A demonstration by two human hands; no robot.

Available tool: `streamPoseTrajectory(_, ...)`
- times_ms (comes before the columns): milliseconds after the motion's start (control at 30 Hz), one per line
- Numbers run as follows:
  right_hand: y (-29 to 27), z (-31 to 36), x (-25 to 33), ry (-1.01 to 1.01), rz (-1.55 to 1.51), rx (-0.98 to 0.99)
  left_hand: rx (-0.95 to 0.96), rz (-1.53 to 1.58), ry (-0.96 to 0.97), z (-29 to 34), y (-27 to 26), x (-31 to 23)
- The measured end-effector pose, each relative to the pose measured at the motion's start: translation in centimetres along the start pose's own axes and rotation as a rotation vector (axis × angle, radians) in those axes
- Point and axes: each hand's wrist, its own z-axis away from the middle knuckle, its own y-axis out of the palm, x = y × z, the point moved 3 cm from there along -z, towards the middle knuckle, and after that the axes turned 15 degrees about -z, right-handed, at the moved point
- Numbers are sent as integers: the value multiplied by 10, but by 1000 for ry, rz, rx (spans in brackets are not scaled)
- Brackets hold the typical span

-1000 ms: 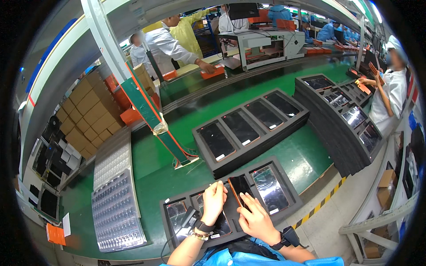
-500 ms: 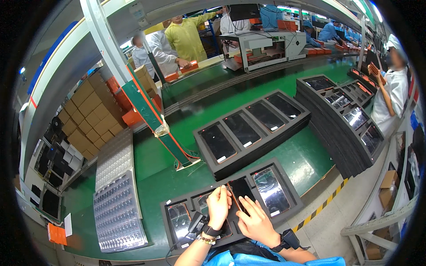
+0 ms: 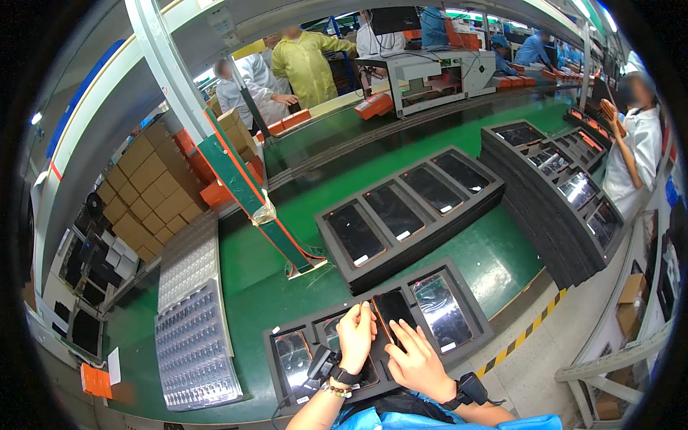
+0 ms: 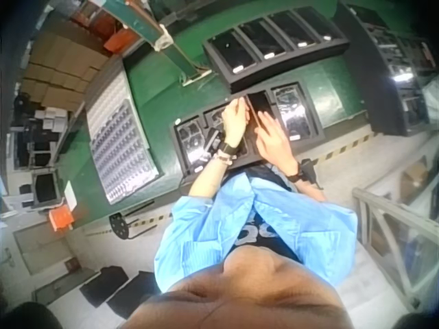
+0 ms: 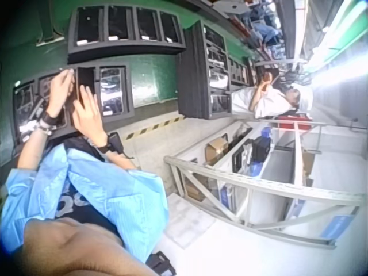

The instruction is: Installing small components onto smartphone screen assemblies on a factory production line.

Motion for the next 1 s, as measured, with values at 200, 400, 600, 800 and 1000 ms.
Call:
streamPoseTrajectory(200, 2, 3, -5, 9, -22, 26, -53, 38, -16, 2, 6, 2)
streamPoseTrajectory(400, 2, 4, -7, -10, 15, 16, 25, 116, -6, 3, 14, 2)
streamPoseTrajectory(600, 1, 4, -8, -19, -19, -13, 491, 304, -173, -10, -1, 13)
streamPoseTrajectory(800, -1, 5, -7, -21, -48, -44, 623, 683, -229, -22, -15, 27)
streamPoseTrajectory(1000, -3, 4, -6, -10, -63, -31, 498, 626, -154, -24, -10, 25)
